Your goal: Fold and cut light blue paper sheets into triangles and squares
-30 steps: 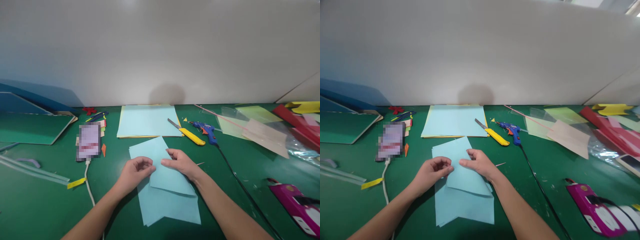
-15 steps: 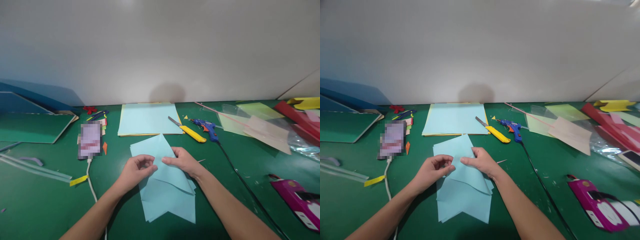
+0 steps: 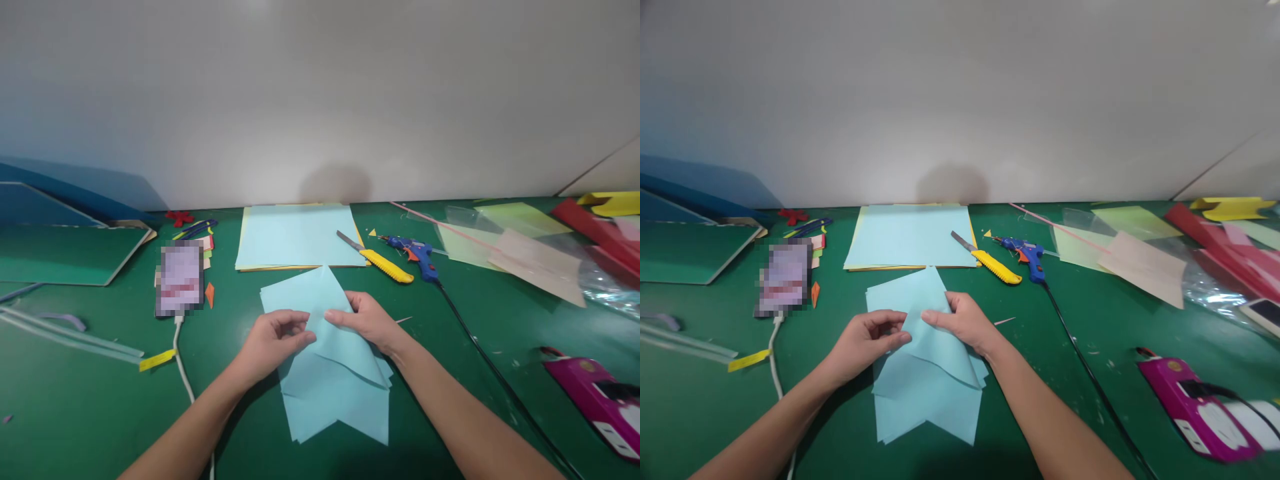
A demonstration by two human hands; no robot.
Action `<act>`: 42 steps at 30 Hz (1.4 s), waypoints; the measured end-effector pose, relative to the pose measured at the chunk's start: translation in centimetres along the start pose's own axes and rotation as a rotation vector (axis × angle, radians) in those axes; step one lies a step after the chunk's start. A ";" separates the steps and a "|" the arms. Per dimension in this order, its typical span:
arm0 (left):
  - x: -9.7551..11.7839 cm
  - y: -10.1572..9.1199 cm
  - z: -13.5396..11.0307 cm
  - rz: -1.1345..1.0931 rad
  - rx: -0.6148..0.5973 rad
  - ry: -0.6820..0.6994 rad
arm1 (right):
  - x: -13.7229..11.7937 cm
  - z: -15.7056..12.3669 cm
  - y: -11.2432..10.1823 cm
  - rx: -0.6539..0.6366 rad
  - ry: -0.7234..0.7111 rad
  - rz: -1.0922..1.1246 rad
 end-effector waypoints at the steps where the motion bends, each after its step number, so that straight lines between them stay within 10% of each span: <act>1: 0.0 0.0 0.0 -0.009 0.007 0.005 | 0.0 0.0 0.0 0.001 0.000 0.001; 18: 0.7 0.2 -0.2 -0.012 0.006 0.174 | 0.0 -0.1 0.6 -0.002 -0.051 -0.124; 42: 2.1 1.8 -1.7 0.372 -0.401 0.260 | -0.6 0.1 0.2 0.049 -0.164 -0.060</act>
Point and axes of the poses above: each hand's wrist, its own z-axis towards the middle knuckle, its own y-axis out of the palm, x = y × z, the point moved 5 cm from there along z, towards the middle knuckle, and after that the axes turned 4 degrees about y, right-handed, at the moved point
